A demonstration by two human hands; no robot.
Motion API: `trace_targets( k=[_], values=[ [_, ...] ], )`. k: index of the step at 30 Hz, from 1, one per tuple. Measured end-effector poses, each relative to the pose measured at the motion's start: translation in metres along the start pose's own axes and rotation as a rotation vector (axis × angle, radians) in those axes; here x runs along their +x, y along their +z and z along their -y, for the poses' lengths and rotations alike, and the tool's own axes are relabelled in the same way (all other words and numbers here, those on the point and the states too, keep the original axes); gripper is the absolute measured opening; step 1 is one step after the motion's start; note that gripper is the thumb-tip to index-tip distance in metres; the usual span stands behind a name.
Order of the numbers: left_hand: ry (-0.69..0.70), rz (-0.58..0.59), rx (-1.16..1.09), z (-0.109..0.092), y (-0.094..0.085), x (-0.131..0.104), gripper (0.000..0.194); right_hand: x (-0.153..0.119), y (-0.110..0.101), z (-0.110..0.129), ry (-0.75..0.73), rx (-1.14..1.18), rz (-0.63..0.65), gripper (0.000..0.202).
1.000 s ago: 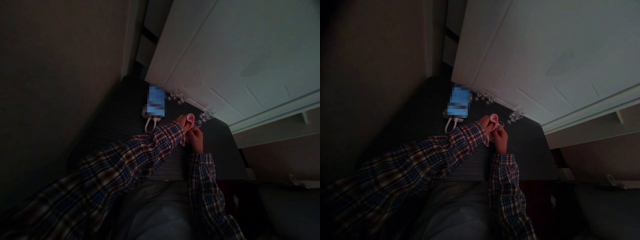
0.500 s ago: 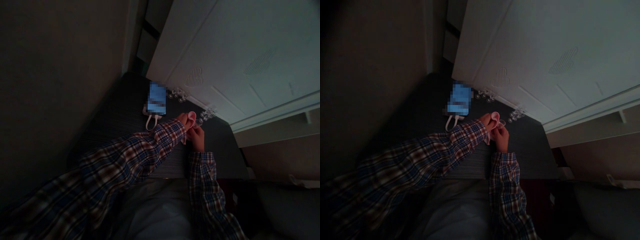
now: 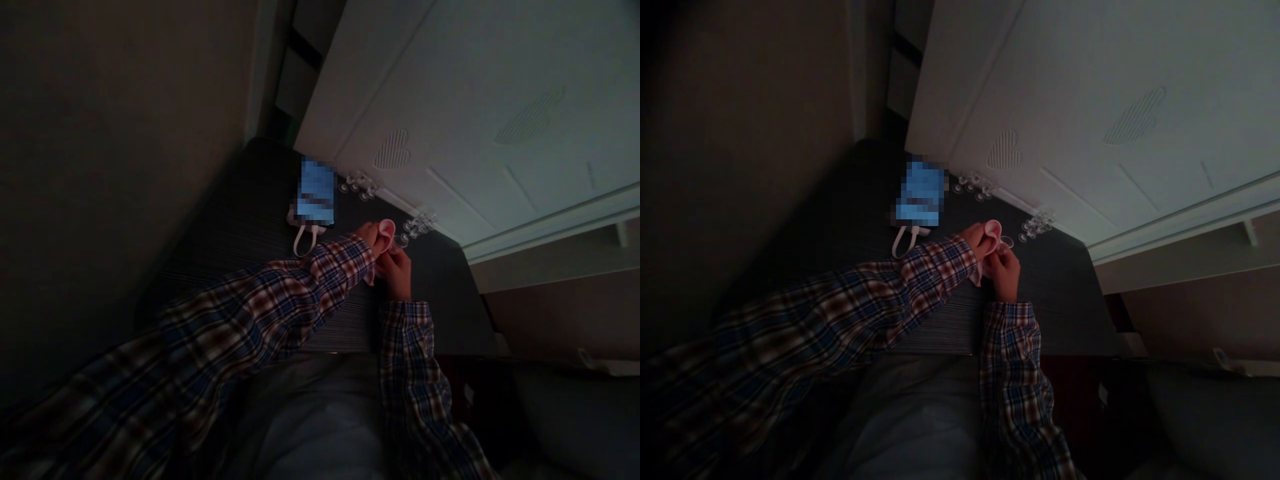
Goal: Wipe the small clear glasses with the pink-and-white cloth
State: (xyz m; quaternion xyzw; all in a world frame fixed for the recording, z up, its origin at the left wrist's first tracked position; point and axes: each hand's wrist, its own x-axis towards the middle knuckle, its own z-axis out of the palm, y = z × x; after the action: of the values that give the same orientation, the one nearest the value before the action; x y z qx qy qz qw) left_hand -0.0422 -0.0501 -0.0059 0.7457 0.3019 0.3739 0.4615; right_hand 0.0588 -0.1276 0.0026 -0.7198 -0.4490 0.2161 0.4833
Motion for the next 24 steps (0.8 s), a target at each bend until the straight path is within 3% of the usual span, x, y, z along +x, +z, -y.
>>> trace_targets(
  k=[6,11,24],
  values=[
    [0.009,0.041,0.037,0.0015,-0.0002,0.0022,0.021,0.0003,0.0001,0.0015,-0.013,-0.042,-0.013,0.027],
    [-0.031,0.027,0.095,0.0022,0.0038,0.0045,0.021,0.0016,0.0007,-0.0014,0.004,0.054,0.015,0.024],
    [-0.055,0.013,0.113,-0.0058,-0.0001,0.0044,0.024,0.0014,-0.0016,-0.0023,-0.01,0.005,0.014,0.025]
  ],
)
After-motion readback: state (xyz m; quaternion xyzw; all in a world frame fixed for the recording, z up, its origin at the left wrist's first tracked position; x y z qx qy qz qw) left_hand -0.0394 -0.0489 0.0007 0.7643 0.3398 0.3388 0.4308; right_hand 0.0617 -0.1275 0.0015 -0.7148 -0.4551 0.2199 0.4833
